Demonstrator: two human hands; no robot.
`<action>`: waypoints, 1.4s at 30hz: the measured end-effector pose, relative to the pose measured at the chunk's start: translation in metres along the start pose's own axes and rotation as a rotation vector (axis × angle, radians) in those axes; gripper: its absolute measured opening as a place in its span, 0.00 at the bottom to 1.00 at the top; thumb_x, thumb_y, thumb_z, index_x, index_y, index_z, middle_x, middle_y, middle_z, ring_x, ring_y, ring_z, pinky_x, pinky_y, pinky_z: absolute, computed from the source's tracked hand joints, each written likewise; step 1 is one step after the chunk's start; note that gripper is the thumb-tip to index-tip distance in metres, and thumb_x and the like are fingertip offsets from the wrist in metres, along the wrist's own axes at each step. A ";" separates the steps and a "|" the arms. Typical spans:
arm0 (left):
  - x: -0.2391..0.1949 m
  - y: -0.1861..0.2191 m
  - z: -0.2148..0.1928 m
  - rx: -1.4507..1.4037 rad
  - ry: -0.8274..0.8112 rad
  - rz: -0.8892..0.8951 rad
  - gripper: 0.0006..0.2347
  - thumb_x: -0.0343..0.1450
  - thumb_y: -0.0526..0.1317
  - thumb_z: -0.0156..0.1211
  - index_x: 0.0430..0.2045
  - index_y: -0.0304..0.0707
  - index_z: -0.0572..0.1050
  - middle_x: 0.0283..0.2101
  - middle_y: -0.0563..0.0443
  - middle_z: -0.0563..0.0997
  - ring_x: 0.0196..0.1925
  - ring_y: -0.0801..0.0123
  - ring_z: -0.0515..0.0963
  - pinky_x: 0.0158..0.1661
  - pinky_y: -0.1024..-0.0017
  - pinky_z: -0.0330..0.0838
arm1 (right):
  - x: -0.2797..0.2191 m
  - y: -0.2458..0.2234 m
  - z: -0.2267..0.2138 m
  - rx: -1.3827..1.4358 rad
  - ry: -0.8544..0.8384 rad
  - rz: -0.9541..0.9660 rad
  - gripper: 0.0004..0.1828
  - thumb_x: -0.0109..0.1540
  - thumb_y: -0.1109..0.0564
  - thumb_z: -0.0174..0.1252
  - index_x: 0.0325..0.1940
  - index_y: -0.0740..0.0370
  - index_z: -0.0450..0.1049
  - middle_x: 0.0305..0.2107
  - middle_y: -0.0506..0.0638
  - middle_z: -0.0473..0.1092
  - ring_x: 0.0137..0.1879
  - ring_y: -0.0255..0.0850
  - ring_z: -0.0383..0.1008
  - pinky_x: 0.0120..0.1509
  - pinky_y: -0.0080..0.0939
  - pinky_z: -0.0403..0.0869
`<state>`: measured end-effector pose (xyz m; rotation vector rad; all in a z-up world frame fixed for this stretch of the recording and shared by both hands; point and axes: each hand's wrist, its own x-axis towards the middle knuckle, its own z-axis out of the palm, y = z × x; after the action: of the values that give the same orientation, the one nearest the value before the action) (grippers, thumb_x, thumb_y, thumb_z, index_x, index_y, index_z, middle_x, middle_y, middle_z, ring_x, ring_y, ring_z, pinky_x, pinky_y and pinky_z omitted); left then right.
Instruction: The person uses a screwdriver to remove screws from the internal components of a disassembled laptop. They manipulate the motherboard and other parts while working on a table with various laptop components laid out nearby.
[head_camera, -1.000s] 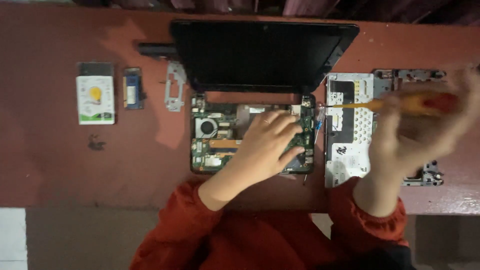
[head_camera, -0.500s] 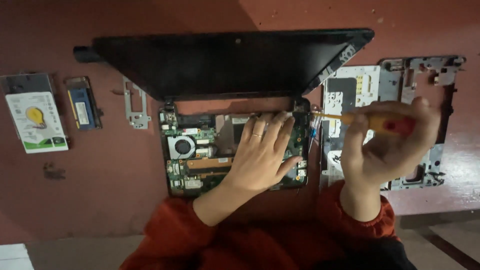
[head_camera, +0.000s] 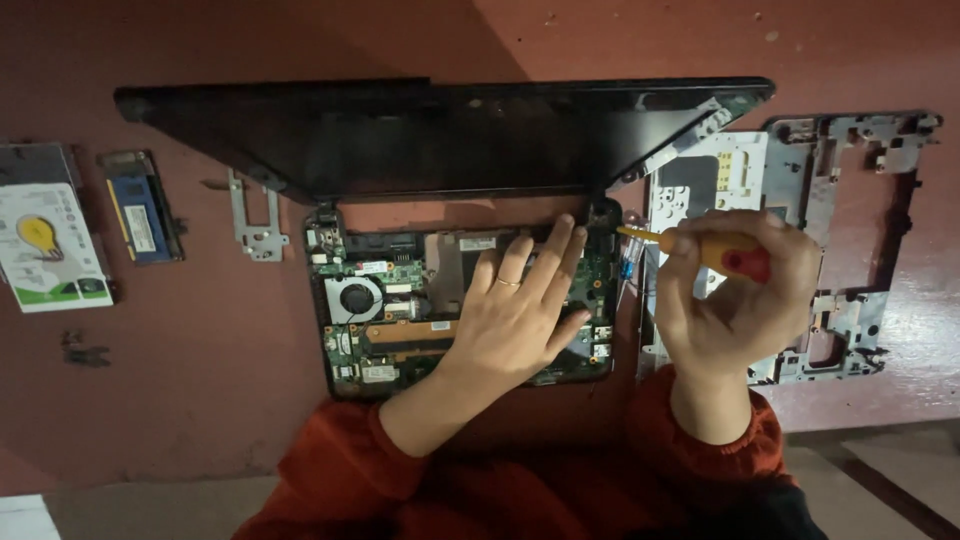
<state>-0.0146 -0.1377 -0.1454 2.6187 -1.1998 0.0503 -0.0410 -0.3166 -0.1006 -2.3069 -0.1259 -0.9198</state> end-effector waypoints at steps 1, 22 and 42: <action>-0.001 0.000 0.000 0.003 0.003 -0.001 0.31 0.71 0.61 0.52 0.64 0.40 0.63 0.66 0.51 0.66 0.56 0.60 0.73 0.44 0.64 0.70 | 0.000 0.000 0.000 0.038 -0.008 0.004 0.24 0.67 0.74 0.51 0.64 0.62 0.56 0.31 0.61 0.71 0.33 0.46 0.75 0.40 0.38 0.73; 0.016 -0.016 -0.025 -0.290 0.018 0.011 0.18 0.75 0.44 0.46 0.57 0.34 0.67 0.55 0.45 0.73 0.55 0.63 0.71 0.55 0.64 0.68 | 0.030 -0.037 -0.067 -0.365 -0.533 0.026 0.16 0.67 0.57 0.66 0.51 0.74 0.76 0.38 0.59 0.78 0.35 0.44 0.78 0.31 0.34 0.71; 0.089 -0.032 -0.023 -1.074 -0.108 0.397 0.08 0.73 0.38 0.55 0.44 0.42 0.73 0.36 0.56 0.78 0.38 0.67 0.73 0.51 0.64 0.64 | 0.075 -0.046 -0.072 -0.133 -0.679 -0.102 0.11 0.65 0.75 0.59 0.52 0.75 0.75 0.48 0.63 0.76 0.50 0.48 0.79 0.47 0.37 0.80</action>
<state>0.0699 -0.1772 -0.1177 1.4570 -1.2614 -0.5151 -0.0408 -0.3342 0.0116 -2.6677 -0.4807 -0.1552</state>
